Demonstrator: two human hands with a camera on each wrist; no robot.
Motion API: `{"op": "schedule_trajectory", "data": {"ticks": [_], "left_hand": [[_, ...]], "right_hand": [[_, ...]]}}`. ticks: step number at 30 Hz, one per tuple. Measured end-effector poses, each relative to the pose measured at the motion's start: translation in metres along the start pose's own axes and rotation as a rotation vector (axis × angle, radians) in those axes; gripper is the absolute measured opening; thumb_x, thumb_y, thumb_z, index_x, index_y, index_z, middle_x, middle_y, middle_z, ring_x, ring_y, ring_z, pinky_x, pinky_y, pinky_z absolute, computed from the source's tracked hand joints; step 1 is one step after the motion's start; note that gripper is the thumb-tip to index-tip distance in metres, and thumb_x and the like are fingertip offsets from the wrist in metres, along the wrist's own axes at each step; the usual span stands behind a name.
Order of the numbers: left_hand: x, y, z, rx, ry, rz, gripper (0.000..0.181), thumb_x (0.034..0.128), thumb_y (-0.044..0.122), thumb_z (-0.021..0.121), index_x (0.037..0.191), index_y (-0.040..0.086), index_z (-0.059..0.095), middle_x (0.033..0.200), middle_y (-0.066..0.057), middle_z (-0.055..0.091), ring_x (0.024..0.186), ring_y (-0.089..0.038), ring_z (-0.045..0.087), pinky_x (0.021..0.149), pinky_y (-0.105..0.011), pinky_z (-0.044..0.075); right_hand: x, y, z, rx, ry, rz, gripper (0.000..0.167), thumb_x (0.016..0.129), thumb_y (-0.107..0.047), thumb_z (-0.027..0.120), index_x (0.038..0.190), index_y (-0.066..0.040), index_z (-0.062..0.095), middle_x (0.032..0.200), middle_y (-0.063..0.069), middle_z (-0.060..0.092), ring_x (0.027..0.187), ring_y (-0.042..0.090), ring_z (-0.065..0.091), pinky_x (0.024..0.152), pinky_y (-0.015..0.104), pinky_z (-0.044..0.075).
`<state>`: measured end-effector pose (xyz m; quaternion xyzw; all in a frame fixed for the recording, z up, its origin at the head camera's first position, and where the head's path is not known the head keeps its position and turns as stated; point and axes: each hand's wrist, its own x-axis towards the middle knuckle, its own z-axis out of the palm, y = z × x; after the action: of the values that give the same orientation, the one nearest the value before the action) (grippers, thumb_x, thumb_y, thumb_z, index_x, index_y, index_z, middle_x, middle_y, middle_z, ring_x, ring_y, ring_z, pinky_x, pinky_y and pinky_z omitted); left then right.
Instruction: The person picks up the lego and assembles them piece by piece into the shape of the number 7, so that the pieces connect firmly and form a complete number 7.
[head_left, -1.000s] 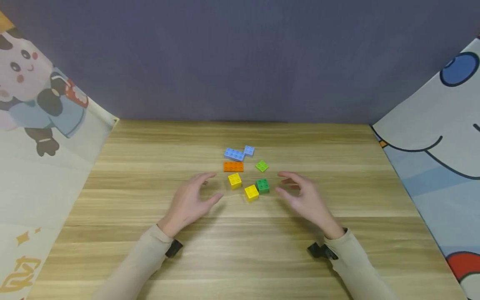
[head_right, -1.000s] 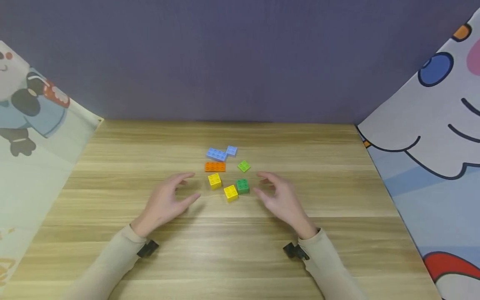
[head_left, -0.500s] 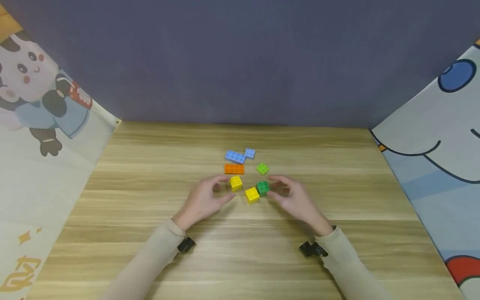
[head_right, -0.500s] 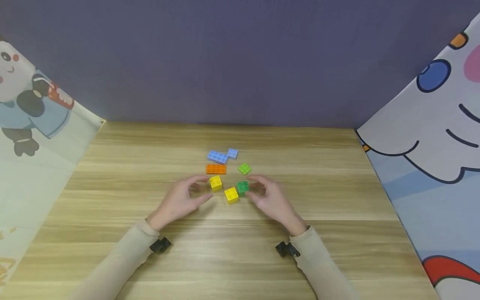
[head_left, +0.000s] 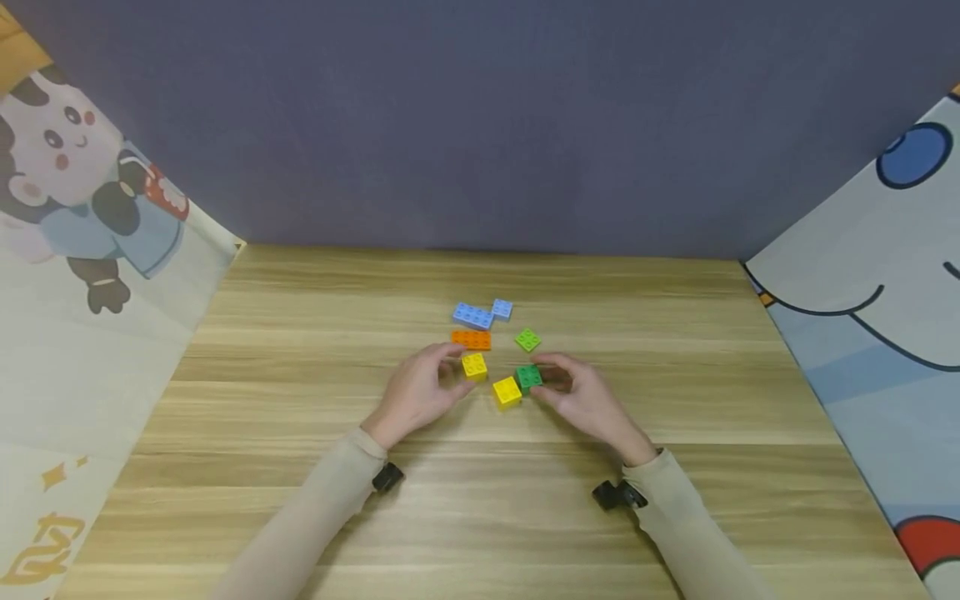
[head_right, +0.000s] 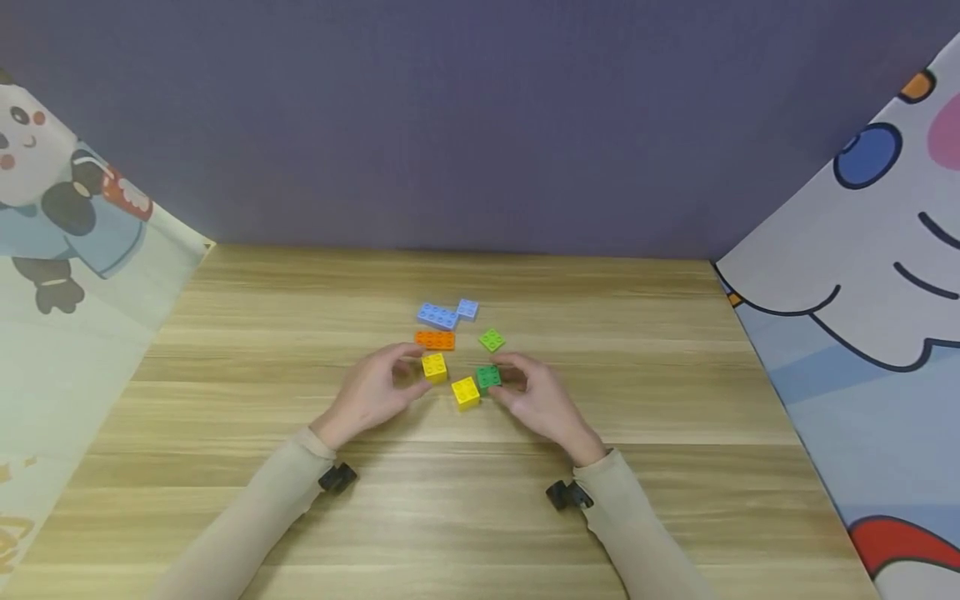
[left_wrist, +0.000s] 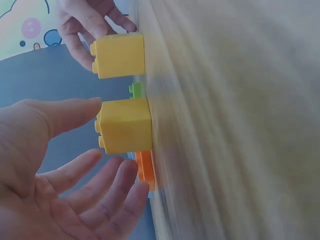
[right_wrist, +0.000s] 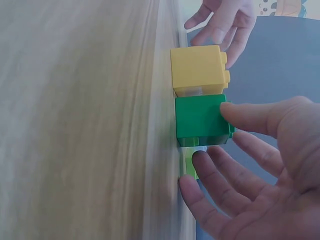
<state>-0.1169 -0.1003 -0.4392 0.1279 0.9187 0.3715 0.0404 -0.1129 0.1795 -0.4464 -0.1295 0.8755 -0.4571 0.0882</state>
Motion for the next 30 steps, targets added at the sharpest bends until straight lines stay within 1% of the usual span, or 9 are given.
{"op": "schedule_trajectory", "data": {"ticks": [5,10,14,21,30], "left_hand": [[0.0065,-0.0015,0.0010,-0.023,-0.033,-0.028,0.055,0.0916,0.026,0.086,0.140,0.010,0.067,0.138,-0.011,0.073,0.114,-0.028,0.074,0.101,-0.046,0.060],[0.0087,-0.0018,0.0019,-0.036,-0.042,-0.050,0.050,0.0920,0.024,0.085,0.138,0.010,0.070,0.133,-0.012,0.075,0.113,-0.028,0.074,0.100,-0.047,0.060],[0.0095,-0.0010,0.0023,-0.044,-0.047,-0.054,0.046,0.0924,0.021,0.085,0.136,0.011,0.072,0.130,-0.011,0.076,0.112,-0.028,0.074,0.099,-0.047,0.060],[0.0099,-0.0007,0.0022,-0.047,-0.055,-0.044,0.044,0.0926,0.019,0.084,0.135,0.012,0.073,0.128,-0.012,0.077,0.111,-0.028,0.075,0.097,-0.047,0.061],[0.0102,-0.0015,0.0010,-0.048,-0.092,-0.054,0.046,0.0932,0.017,0.083,0.138,0.017,0.071,0.131,-0.010,0.076,0.111,-0.026,0.074,0.098,-0.047,0.060]], "right_hand": [[0.0021,0.0021,0.0016,-0.017,-0.013,0.007,0.049,0.096,-0.008,0.078,0.143,-0.005,0.064,0.135,0.017,0.071,0.120,0.035,0.072,0.101,0.047,0.062],[0.0033,0.0036,0.0024,-0.020,-0.017,0.008,0.046,0.096,-0.007,0.078,0.141,-0.005,0.066,0.133,0.016,0.073,0.115,0.032,0.073,0.098,0.044,0.063],[0.0032,0.0040,0.0017,-0.015,-0.014,0.002,0.045,0.096,-0.006,0.078,0.140,-0.005,0.066,0.133,0.016,0.073,0.114,0.032,0.074,0.098,0.044,0.063],[0.0034,0.0045,0.0002,-0.028,-0.014,-0.003,0.044,0.096,-0.007,0.079,0.138,-0.007,0.068,0.131,0.015,0.073,0.112,0.031,0.074,0.096,0.044,0.063],[0.0052,0.0028,-0.0025,-0.047,0.003,-0.014,0.041,0.096,-0.008,0.079,0.136,-0.009,0.069,0.126,0.015,0.076,0.109,0.030,0.075,0.095,0.047,0.063]]}}
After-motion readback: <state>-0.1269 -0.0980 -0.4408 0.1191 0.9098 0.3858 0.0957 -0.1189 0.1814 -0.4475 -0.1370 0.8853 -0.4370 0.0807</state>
